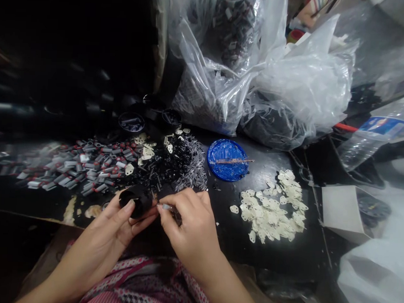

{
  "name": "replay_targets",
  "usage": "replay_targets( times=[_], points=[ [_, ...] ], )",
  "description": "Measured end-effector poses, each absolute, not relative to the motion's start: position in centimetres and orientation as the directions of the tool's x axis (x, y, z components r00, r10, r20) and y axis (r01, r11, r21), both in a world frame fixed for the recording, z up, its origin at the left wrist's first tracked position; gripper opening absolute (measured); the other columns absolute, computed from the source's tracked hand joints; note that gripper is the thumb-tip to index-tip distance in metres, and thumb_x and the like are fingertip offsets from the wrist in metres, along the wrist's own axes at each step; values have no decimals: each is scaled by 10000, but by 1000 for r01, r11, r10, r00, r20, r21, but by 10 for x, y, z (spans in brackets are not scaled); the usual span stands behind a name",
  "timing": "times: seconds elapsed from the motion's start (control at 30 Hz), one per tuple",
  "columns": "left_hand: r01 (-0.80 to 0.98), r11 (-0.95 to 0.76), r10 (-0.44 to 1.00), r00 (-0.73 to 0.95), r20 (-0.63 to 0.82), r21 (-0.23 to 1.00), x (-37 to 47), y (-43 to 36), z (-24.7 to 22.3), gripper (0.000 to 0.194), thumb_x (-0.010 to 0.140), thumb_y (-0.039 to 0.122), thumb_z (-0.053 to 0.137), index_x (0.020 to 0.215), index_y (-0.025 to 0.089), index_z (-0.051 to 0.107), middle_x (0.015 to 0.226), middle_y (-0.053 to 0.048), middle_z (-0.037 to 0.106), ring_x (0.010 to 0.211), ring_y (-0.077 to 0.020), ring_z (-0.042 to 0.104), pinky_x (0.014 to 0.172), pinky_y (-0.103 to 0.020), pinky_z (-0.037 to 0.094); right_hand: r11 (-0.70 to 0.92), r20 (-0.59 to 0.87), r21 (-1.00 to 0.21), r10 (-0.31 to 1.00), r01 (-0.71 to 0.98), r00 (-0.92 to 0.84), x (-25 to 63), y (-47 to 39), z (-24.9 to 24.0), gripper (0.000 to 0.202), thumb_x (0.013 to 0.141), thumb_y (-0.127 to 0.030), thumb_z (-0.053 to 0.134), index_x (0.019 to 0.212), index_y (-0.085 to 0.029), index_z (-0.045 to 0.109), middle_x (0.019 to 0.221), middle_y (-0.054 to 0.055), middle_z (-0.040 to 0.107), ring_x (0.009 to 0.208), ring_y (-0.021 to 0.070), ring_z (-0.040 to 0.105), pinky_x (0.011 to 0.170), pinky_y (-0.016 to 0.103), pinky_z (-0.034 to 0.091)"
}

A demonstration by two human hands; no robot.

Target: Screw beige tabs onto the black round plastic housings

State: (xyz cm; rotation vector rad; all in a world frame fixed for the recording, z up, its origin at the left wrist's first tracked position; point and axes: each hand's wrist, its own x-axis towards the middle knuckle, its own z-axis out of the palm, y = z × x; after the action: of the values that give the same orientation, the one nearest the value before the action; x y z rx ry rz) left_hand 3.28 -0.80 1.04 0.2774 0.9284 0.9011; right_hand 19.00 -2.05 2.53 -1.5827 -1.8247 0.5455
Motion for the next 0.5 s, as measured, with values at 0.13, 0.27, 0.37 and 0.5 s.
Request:
replay_targets(
  times=[0.13, 0.27, 0.37, 0.5],
  points=[
    [-552, 614, 770, 265, -580, 564, 33, -7, 10, 136, 840, 301, 661, 960, 242, 687, 1005, -2, 726, 972, -176, 661, 921, -338, 528, 155, 185, -729, 982, 667, -25, 190, -22, 26, 63, 871, -170, 596, 838, -212, 630, 790, -2, 655, 739, 152, 583, 709, 327, 394],
    [-525, 617, 774, 267, -575, 586, 30, -11, 7, 227, 821, 330, 686, 1044, 288, 680, 1074, 7, 718, 1006, -181, 660, 937, -315, 514, 170, 217, -755, 976, 633, -4, 186, -22, 29, 79, 844, -149, 612, 788, -203, 601, 752, -19, 646, 708, 137, 581, 698, 314, 400],
    [-470, 657, 747, 301, -593, 589, 28, -16, 4, 289, 798, 317, 715, 1083, 340, 669, 1105, 38, 712, 1037, -167, 649, 919, -269, 515, 230, 281, -700, 959, 676, -35, 183, -23, 29, 89, 839, -116, 597, 803, -196, 610, 755, -16, 667, 700, 136, 589, 710, 323, 387],
    [-446, 644, 765, 375, -524, 621, 29, -18, 1, 242, 782, 302, 734, 1017, 339, 692, 1066, 45, 728, 1036, -157, 651, 897, -232, 510, 277, 324, -598, 942, 752, -90, 181, -23, 27, 97, 844, -109, 580, 804, -186, 623, 731, -10, 673, 677, 140, 587, 721, 339, 358]
  ],
)
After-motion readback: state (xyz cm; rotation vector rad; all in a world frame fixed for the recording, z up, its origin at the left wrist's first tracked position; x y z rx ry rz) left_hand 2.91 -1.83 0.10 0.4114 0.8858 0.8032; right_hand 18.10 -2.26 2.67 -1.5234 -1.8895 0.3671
